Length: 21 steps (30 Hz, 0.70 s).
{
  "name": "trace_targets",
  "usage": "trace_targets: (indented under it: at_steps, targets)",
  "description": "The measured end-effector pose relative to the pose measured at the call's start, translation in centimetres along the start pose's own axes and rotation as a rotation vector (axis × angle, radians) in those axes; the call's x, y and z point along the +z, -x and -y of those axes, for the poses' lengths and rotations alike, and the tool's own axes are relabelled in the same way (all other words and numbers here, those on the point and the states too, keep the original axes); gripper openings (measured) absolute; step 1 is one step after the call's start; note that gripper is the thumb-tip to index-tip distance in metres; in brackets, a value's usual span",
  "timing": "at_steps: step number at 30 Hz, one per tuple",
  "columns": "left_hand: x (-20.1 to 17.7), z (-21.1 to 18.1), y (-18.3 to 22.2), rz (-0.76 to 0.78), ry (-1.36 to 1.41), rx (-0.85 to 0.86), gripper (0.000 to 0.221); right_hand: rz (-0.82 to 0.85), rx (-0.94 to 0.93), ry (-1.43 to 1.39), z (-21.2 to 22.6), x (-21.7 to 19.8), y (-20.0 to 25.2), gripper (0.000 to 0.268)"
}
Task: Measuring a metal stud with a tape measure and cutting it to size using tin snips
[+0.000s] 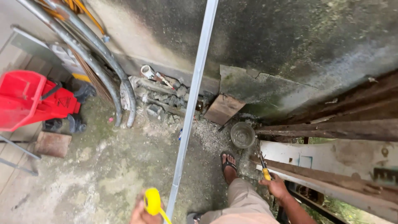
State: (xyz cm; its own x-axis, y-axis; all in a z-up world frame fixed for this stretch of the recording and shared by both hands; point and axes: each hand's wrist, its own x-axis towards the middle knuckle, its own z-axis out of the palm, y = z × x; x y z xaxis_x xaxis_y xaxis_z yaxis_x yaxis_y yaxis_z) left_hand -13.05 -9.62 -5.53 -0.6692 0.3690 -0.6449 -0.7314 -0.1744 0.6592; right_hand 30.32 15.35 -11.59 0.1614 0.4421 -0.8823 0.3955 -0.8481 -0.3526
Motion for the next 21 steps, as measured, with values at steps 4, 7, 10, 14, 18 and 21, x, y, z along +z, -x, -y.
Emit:
trace_targets:
  at_steps: [4, 7, 10, 14, 18, 21]
  targets:
    - [18.0, -6.4, 1.4, 0.078, 0.045, 0.055, 0.054, -0.038, -0.027, 0.048, 3.1, -1.4, -3.0, 0.116]
    - [30.4, -9.6, 0.9, 0.222, 0.022, 0.203, 0.059, 0.041, -0.003, 0.119, 7.7, -1.9, 0.0, 0.103]
    - [40.8, -10.9, -0.9, 0.272, -0.016, 0.373, 0.061, -0.038, -0.042, 0.226, 8.4, -2.3, -1.3, 0.102]
    - [54.4, -12.2, -4.1, 0.337, 0.035, 0.495, 0.056, 0.043, -0.038, 0.169, 9.4, -2.5, -0.6, 0.093]
    - [58.9, -11.0, -5.0, 0.383, 0.039, 0.482, 0.056, 0.087, 0.012, 0.139, 9.6, -2.8, 0.7, 0.093]
    - [61.4, -9.4, -4.9, 0.487, 0.097, 0.431, 0.052, 0.043, 0.019, 0.162, 6.0, -3.9, -4.1, 0.089]
